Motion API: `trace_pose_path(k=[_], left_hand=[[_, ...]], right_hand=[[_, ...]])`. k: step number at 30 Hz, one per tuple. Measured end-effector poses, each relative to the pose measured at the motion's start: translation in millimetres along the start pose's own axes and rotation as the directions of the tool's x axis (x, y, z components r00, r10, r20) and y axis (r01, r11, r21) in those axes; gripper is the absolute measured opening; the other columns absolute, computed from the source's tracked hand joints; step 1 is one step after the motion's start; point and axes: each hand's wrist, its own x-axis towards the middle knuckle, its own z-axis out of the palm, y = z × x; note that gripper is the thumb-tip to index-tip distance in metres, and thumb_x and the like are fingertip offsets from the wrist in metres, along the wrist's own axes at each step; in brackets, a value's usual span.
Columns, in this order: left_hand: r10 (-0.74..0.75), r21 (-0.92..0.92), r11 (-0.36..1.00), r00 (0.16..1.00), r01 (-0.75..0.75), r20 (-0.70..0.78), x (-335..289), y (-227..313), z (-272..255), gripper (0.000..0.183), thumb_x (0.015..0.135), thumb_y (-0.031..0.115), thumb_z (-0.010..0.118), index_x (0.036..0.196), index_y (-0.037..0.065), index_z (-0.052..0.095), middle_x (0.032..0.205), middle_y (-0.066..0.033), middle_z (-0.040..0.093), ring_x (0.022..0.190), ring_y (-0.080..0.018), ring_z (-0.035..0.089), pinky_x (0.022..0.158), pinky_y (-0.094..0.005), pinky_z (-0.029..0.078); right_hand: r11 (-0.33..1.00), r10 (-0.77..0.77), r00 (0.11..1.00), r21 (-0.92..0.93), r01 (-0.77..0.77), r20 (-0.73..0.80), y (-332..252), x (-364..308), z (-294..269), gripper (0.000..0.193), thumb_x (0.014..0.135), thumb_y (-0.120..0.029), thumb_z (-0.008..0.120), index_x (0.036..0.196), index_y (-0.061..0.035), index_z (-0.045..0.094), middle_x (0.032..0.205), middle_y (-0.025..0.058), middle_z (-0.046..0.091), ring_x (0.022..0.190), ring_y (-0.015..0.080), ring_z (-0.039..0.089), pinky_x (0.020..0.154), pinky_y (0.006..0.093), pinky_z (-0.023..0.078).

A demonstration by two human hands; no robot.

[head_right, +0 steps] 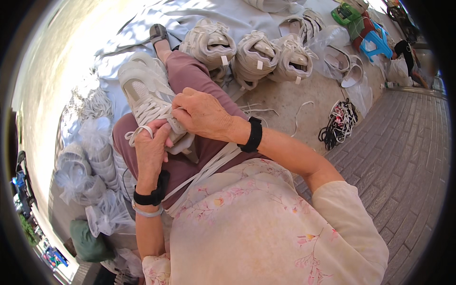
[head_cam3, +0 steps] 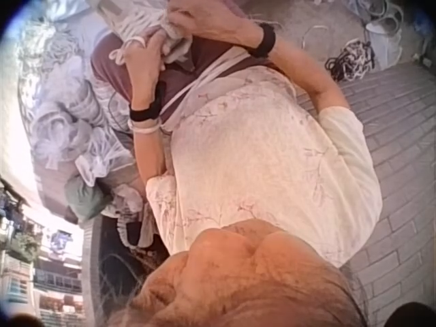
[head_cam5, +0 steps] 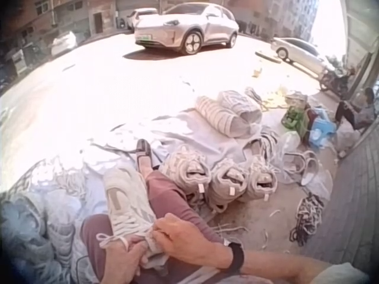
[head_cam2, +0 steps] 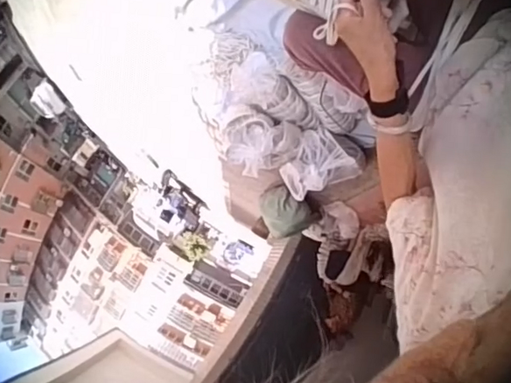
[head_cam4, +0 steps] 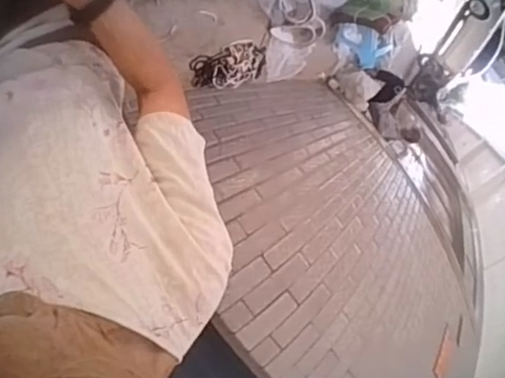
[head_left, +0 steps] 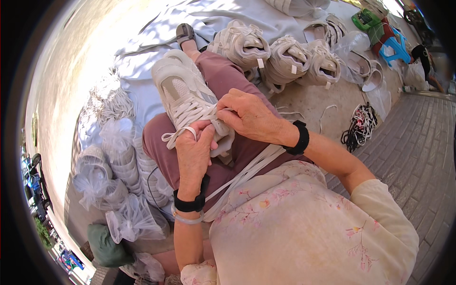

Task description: Lacing a series of white athletic shoes while seated outdoors.

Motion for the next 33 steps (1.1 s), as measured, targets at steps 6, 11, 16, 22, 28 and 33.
trace_pose_path(k=[6, 11, 16, 22, 28, 33], left_hand=[[0.005, 0.015, 1.0, 1.0, -0.005, 0.011, -0.1, 1.9, 0.0, 0.016, 0.091, 0.013, 0.058, 0.097, -0.001, 0.063, 0.06, 0.0, 0.057, 0.042, -0.0035, 0.044, 0.037, -0.0207, 0.033], [0.13, 0.11, 0.986, 0.991, -0.128, -0.017, 2.5, -7.6, 7.8, 0.013, 0.091, 0.011, 0.056, 0.092, -0.001, 0.061, 0.061, -0.0034, 0.058, 0.051, -0.0084, 0.053, 0.048, -0.0269, 0.042], [0.381, 0.428, 0.841, 0.924, -0.331, -0.035, 5.5, -22.3, 7.1, 0.011, 0.09, 0.011, 0.056, 0.091, 0.0, 0.059, 0.065, -0.011, 0.059, 0.057, -0.0219, 0.059, 0.057, -0.0354, 0.045], [0.227, 0.368, 0.901, 0.973, -0.229, 0.047, -27.2, -13.4, -46.9, 0.013, 0.091, 0.015, 0.058, 0.094, 0.001, 0.058, 0.063, -0.0084, 0.056, 0.056, -0.0199, 0.056, 0.055, -0.0344, 0.044], [-0.05, -0.014, 0.999, 0.999, 0.05, -0.009, -43.8, -24.8, -97.6, 0.015, 0.095, 0.019, 0.057, 0.093, 0.004, 0.059, 0.06, 0.005, 0.05, 0.043, -0.0006, 0.037, 0.038, -0.0166, 0.027], [-0.031, -0.152, 0.988, 0.998, 0.04, 0.059, -40.4, -40.9, -72.1, 0.022, 0.098, 0.024, 0.053, 0.096, 0.003, 0.059, 0.062, 0.0024, 0.052, 0.043, -0.0028, 0.04, 0.039, -0.0172, 0.032]], right_hand=[[0.985, -0.051, 0.998, -0.162, 0.054, 0.021, -10.1, -6.7, 14.2, 0.007, 0.082, -0.009, 0.059, 0.083, -0.0029, 0.057, 0.079, 0.0113, 0.052, 0.072, 0.0292, 0.059, 0.061, 0.0373, 0.05], [0.989, -0.023, 0.999, -0.148, 0.029, 0.039, -6.5, -7.5, 10.0, 0.009, 0.082, -0.01, 0.06, 0.084, -0.003, 0.056, 0.081, 0.0112, 0.052, 0.073, 0.0299, 0.06, 0.059, 0.0397, 0.051], [0.996, 0.07, 0.998, -0.057, -0.07, -0.004, -16.2, -9.9, 2.1, 0.011, 0.084, -0.011, 0.061, 0.093, -0.0054, 0.059, 0.089, 0.0108, 0.052, 0.076, 0.0313, 0.061, 0.064, 0.0398, 0.052], [0.994, -0.023, 0.993, -0.113, 0.009, -0.117, -21.0, -14.4, -12.4, 0.016, 0.08, -0.006, 0.066, 0.095, -0.0046, 0.06, 0.093, 0.0093, 0.054, 0.077, 0.0255, 0.058, 0.063, 0.0333, 0.049], [0.979, -0.176, 0.958, -0.065, 0.195, 0.225, -41.7, -28.7, 7.9, 0.017, 0.081, -0.007, 0.066, 0.097, -0.0062, 0.06, 0.088, 0.0069, 0.052, 0.069, 0.0246, 0.058, 0.058, 0.0337, 0.05], [0.969, -0.048, 0.926, -0.208, 0.134, 0.374, -58.2, -14.7, 27.9, 0.022, 0.085, -0.011, 0.063, 0.105, -0.0072, 0.057, 0.088, 0.0077, 0.053, 0.069, 0.0251, 0.06, 0.055, 0.0344, 0.051]])
